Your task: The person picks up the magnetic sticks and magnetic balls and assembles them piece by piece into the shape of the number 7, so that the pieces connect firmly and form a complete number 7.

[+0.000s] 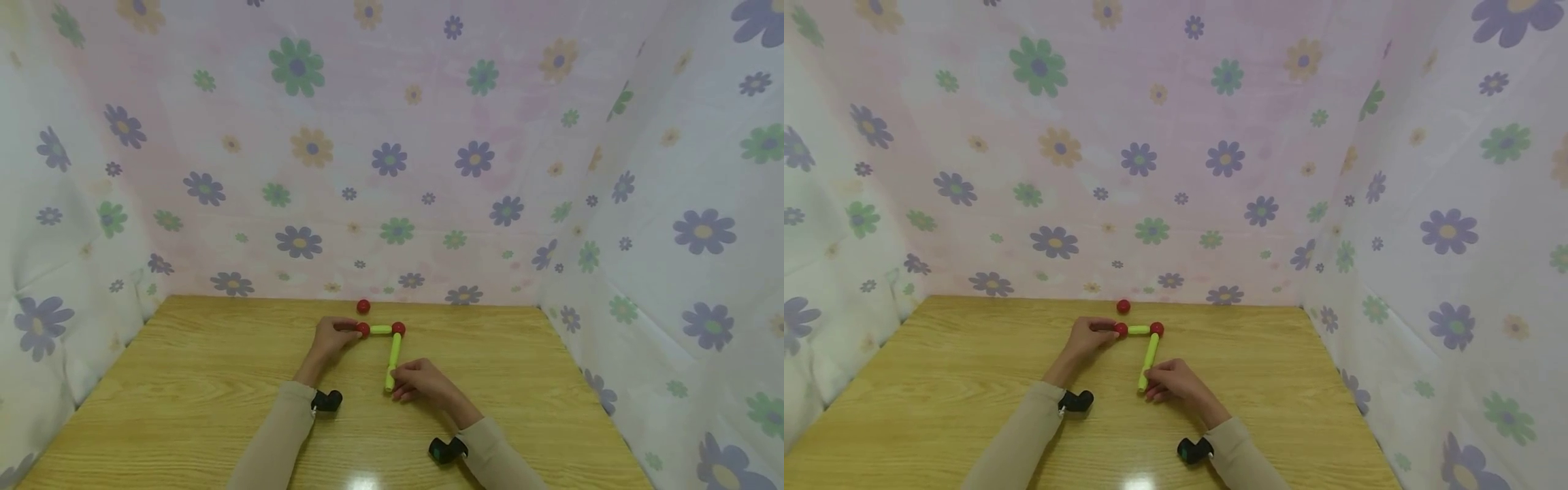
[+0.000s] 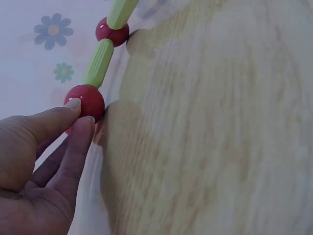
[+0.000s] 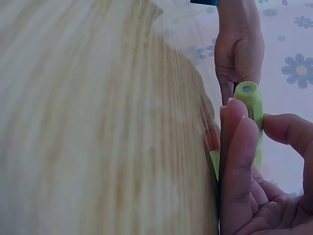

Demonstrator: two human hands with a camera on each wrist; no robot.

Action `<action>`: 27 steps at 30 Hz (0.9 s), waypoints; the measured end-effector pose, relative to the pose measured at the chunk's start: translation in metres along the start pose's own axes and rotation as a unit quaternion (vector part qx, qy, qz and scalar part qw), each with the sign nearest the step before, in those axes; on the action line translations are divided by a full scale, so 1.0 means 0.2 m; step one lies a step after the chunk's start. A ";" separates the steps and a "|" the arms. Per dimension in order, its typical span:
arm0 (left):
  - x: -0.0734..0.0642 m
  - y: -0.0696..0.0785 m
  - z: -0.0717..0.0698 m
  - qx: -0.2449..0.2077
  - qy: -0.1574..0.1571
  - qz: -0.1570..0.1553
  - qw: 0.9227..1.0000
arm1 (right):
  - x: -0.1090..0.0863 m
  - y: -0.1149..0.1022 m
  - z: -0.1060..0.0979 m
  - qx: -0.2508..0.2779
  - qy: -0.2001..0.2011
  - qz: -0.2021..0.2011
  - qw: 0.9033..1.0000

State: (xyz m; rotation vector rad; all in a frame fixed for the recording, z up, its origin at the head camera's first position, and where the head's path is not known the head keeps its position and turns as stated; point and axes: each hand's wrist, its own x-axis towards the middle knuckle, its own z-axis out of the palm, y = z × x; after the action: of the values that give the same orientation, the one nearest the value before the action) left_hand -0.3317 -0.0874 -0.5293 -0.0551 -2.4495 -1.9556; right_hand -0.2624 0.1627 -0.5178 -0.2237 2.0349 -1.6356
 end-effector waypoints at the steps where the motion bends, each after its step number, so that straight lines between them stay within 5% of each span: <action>1: 0.00 0.00 0.00 -0.011 -0.010 -0.004 1.000 | 0.00 0.00 0.00 0.001 0.002 0.001 1.000; 8: 0.01 0.01 -0.06 -0.081 -0.050 -0.027 0.995 | 0.00 0.03 -0.04 0.013 0.015 -0.003 1.000; 18: 0.08 0.00 -0.11 -0.085 -0.031 -0.008 0.996 | 0.00 0.06 -0.07 0.020 0.023 -0.005 1.000; 27: 0.12 -0.01 -0.05 -0.107 0.008 -0.008 0.994 | 0.00 0.05 -0.08 0.016 0.007 0.006 1.000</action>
State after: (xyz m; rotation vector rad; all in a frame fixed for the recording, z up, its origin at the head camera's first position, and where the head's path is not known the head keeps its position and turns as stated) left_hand -0.3556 -0.0964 -0.5288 -0.0192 -2.2283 -2.2071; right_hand -0.2683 0.1785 -0.5263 -0.1894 2.0150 -1.6654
